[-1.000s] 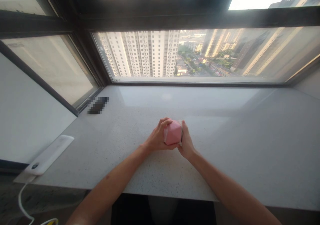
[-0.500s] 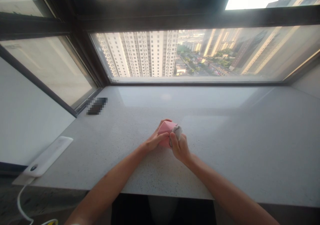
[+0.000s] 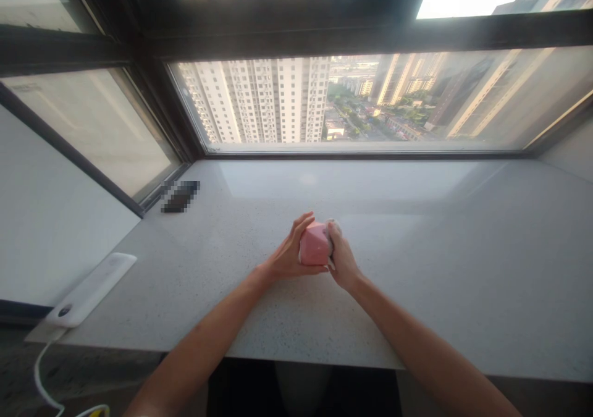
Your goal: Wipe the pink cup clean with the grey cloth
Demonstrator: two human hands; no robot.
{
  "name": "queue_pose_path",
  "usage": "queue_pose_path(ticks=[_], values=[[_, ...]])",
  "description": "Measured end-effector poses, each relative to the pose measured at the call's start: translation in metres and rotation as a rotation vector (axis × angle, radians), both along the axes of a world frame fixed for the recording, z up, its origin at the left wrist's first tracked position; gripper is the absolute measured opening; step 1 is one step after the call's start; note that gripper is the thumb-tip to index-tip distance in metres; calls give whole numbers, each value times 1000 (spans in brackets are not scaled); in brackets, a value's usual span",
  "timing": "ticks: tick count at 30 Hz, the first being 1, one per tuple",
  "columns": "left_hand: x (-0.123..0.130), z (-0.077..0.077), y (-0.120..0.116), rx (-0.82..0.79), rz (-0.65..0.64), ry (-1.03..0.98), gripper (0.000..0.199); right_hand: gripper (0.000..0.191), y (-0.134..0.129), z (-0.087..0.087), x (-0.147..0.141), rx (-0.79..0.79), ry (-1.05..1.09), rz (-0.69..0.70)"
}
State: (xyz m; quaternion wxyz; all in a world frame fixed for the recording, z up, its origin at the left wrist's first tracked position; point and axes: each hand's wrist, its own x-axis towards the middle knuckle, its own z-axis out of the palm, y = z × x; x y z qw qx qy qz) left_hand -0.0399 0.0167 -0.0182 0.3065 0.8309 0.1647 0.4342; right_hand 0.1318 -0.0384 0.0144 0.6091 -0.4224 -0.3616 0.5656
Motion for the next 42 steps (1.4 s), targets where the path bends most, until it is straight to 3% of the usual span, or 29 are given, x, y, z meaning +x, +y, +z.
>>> queue_pose_path(ticks=[3,6,16,22,25,28,32,36,39,42], values=[[0,4,-5,-84,80,-23,127,57,3,-1,8,41,-113,114],[-1,8,-11,-263,67,-44,117,65,3,0,14,101,-304,176],[0,18,-20,-636,-131,-203,110,80,-3,-15,11,597,-676,-4],[0,16,-19,-708,-139,-260,98,61,-7,-15,11,560,-854,-95],[1,17,-18,-734,-168,-279,94,63,-9,-16,10,544,-843,-23],[3,16,-15,-802,-214,-308,86,71,-7,-20,9,579,-829,72],[5,7,-9,-880,-283,-368,83,88,-2,-27,11,654,-860,71],[3,-4,-2,-880,-260,-360,81,105,2,-28,14,772,-925,80],[1,-7,-1,-842,-211,-329,90,104,2,-25,14,800,-938,78],[-1,-5,-3,-770,-174,-306,104,94,0,-21,11,704,-851,13]])
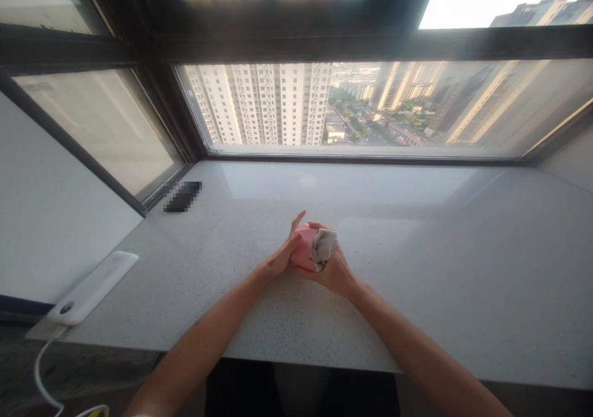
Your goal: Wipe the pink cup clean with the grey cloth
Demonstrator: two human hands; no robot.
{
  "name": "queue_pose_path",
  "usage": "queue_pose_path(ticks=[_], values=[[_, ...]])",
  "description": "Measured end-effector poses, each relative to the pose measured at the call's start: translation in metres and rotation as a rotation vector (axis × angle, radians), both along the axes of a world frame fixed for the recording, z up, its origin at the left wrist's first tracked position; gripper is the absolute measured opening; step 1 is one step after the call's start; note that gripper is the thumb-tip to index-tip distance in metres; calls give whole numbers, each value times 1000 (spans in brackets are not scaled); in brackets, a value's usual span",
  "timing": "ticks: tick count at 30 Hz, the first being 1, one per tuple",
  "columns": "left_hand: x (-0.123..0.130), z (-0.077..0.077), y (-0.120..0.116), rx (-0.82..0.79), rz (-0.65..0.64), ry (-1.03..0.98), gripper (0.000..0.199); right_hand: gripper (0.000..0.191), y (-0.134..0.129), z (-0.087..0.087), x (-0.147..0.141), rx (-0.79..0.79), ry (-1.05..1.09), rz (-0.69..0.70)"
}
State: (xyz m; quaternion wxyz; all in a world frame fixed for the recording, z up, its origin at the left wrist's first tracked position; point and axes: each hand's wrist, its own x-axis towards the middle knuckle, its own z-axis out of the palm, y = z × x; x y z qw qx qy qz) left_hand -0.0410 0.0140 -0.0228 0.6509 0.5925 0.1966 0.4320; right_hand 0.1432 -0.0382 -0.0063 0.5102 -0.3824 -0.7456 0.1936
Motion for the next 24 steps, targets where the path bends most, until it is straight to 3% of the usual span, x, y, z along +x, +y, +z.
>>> queue_pose_path(ticks=[4,8,11,14,18,20,24], values=[[-2,1,1,402,63,156,125,98,0,9,0,-334,365,-10],[0,-2,7,827,177,356,159,79,3,11,2,-557,577,80],[3,1,7,941,269,353,145,69,4,5,-1,-590,630,120],[6,8,4,950,279,300,129,71,2,0,-8,-604,705,88],[9,12,-3,869,289,282,125,71,-3,3,-11,-555,719,25],[10,12,-7,753,258,286,124,72,-5,5,-11,-513,667,-22],[14,14,-14,406,62,214,116,67,-6,6,-8,-367,513,-128]])
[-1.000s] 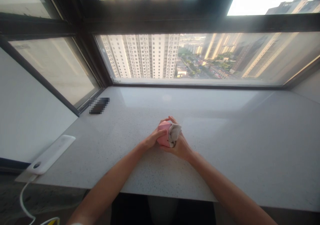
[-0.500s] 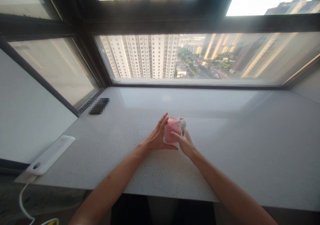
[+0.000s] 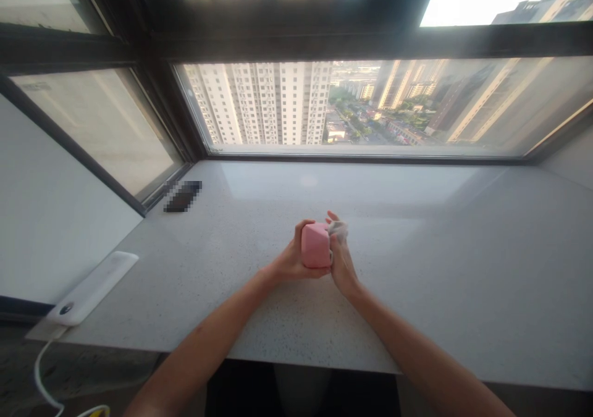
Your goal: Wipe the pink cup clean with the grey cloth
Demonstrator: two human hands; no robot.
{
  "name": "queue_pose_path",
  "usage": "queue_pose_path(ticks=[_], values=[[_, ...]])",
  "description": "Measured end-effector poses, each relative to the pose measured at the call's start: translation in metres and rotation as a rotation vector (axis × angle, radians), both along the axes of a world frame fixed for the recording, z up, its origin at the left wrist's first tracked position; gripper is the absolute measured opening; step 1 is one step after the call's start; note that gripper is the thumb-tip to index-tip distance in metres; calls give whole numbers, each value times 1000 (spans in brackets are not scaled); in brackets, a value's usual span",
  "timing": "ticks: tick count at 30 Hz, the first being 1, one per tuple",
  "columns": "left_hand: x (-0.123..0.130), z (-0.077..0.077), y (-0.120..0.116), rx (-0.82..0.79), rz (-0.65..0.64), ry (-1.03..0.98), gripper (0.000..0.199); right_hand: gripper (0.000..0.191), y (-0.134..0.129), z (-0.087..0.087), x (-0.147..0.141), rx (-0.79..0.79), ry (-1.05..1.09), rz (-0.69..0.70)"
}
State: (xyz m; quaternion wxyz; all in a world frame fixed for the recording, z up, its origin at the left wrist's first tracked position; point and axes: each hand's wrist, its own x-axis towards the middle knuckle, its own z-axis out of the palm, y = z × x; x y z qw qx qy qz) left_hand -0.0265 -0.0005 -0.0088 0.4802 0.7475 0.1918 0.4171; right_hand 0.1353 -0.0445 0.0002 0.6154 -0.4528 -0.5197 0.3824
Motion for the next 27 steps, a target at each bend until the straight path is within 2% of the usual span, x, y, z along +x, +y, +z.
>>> queue_pose_path(ticks=[3,6,9,11,13,15,17,18,20,22,24,27], values=[[0,6,-1,-229,-59,-53,110,62,0,0,4,103,-139,-21],[-5,12,2,-444,-130,-67,96,55,-1,1,10,197,-280,20],[-14,13,5,-611,-307,-65,77,47,-3,3,14,310,-396,58],[-17,10,5,-690,-397,-62,74,44,-4,5,16,349,-425,96],[-18,6,3,-758,-416,-50,76,44,-4,6,15,330,-412,120],[-16,2,-1,-746,-342,-53,85,45,-4,8,13,275,-363,96],[-11,-1,-3,-600,-233,-80,103,46,-3,11,12,204,-271,29],[-9,-3,-4,-472,-177,-86,115,48,-2,12,11,160,-208,0],[-5,-6,-2,-133,-77,-41,144,55,-1,16,10,47,-63,-19],[-2,-10,2,203,13,33,163,59,0,20,10,-54,58,15],[-1,-12,6,433,100,64,164,60,2,22,10,-98,115,59],[-2,-11,10,571,162,69,148,58,3,21,7,-123,134,68]])
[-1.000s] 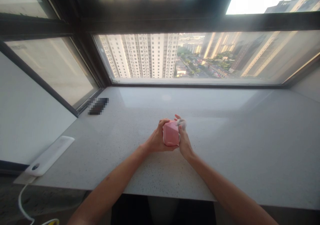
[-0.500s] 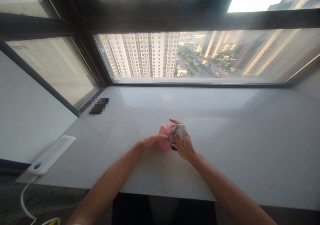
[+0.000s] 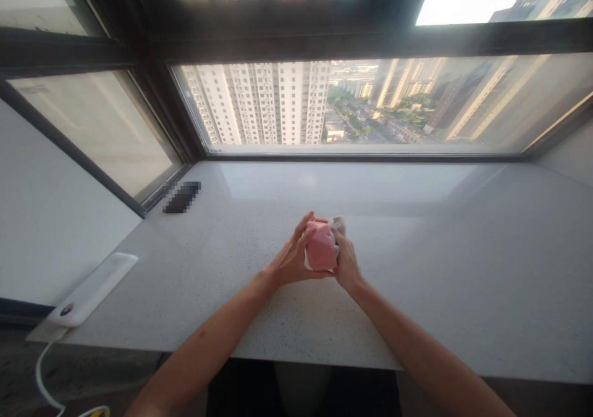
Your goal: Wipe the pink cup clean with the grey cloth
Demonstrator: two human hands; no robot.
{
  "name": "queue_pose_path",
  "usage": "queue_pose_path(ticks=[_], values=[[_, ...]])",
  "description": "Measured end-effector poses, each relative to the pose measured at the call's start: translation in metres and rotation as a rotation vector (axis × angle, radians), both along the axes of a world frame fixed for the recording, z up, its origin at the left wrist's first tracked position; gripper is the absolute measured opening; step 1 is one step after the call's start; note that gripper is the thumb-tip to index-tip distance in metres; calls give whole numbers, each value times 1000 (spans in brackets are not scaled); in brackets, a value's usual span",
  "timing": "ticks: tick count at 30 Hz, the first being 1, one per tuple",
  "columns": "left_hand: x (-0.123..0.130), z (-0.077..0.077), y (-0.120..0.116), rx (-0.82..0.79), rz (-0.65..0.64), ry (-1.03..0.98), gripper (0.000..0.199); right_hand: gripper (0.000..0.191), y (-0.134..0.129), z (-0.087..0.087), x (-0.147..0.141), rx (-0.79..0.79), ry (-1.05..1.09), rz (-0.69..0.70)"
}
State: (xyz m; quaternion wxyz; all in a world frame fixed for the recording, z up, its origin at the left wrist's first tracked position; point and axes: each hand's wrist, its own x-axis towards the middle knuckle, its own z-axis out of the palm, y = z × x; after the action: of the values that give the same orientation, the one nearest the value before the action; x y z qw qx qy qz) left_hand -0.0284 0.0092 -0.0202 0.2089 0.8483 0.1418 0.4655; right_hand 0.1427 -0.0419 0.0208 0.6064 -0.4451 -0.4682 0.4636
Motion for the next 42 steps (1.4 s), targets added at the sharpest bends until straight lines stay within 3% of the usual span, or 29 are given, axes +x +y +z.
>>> queue_pose_path(ticks=[5,15,21,30,38,42], values=[[-1,7,-4,-39,4,4,129,64,-2,-6,-4,-34,-21,25],[0,16,-7,-106,-36,-36,123,62,0,-13,0,128,-213,-66],[-7,18,-13,-442,-33,38,110,52,1,-15,1,198,-277,-79],[-9,32,-19,-865,-225,-21,97,44,0,-16,3,231,-327,-63],[-17,28,-6,-1103,-277,-40,93,41,-3,-14,3,320,-398,-17],[-20,24,2,-1138,-374,-29,89,42,-5,-12,4,395,-451,24]])
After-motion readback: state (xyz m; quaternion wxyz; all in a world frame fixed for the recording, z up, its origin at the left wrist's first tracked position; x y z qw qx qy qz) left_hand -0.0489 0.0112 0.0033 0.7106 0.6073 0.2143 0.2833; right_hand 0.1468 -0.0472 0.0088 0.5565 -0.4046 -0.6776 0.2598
